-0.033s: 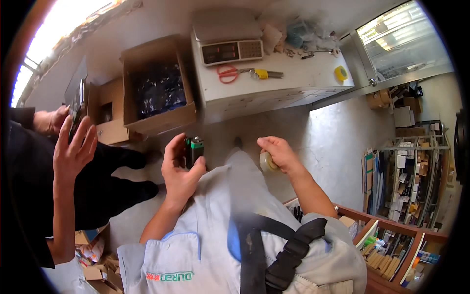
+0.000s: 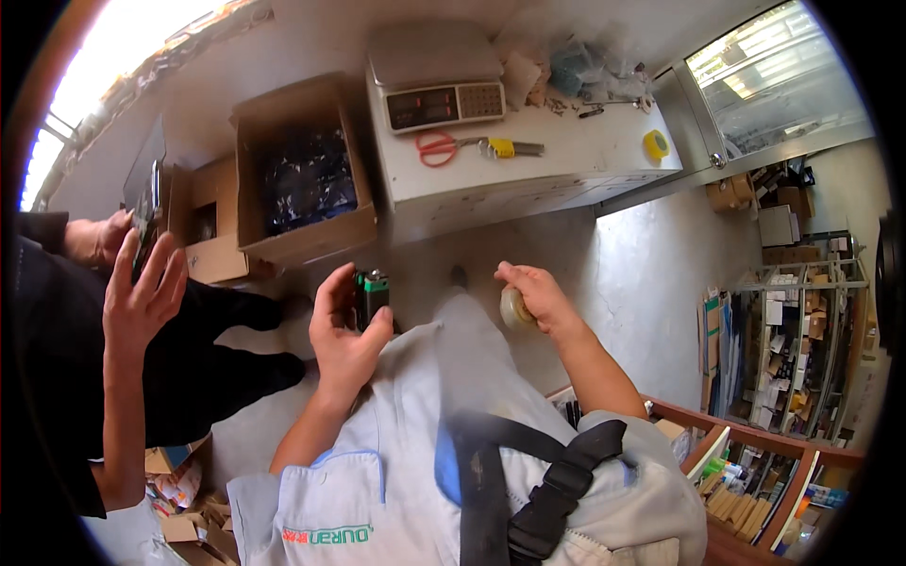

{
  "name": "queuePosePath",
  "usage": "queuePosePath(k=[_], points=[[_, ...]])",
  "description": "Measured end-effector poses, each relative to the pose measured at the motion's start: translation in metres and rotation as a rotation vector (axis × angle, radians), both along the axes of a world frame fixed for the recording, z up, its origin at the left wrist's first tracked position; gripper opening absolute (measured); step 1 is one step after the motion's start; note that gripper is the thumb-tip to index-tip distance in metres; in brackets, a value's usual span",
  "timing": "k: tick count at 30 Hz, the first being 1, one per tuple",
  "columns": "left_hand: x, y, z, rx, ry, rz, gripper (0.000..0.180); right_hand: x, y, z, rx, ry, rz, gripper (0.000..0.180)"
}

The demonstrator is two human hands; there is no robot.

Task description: The person handles a linear guide block and Allen keys, measures the block with a ruler, and then uses an Allen key to tighten a screw on the side of the block.

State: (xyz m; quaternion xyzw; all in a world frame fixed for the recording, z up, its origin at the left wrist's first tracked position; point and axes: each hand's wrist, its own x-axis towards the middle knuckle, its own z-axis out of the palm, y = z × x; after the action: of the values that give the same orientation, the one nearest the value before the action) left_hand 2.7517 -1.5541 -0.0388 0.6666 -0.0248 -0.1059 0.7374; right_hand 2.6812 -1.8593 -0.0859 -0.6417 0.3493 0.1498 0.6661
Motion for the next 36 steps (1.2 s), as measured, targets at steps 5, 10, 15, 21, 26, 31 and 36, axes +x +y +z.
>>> queuePosePath(k=[5,10,15,21,26,31,36], points=[[0.013,-0.02,0.001,-0.035,0.059,0.053,0.053,0.033,-0.08,-0.064,0.25,0.05,-0.392,0.042],[0.026,-0.057,-0.006,-0.053,0.144,0.151,0.052,0.066,-0.162,-0.113,0.355,-0.017,-0.444,0.036],[0.041,-0.1,-0.011,-0.063,0.252,0.306,0.048,0.107,-0.227,-0.137,0.295,0.005,-0.63,0.033],[0.036,-0.154,-0.005,-0.023,0.246,0.388,0.049,0.154,-0.304,-0.155,0.226,-0.026,-0.738,0.03],[0.04,-0.197,0.016,0.17,0.102,0.346,0.063,0.181,-0.279,-0.13,0.122,0.086,-0.532,0.028],[0.054,-0.21,0.032,0.648,-0.37,0.248,0.069,0.184,-0.163,-0.003,0.525,-0.08,0.415,0.03],[0.071,-0.221,0.041,0.799,-0.565,0.242,0.074,0.179,-0.104,0.071,0.76,-0.245,0.674,0.036]])
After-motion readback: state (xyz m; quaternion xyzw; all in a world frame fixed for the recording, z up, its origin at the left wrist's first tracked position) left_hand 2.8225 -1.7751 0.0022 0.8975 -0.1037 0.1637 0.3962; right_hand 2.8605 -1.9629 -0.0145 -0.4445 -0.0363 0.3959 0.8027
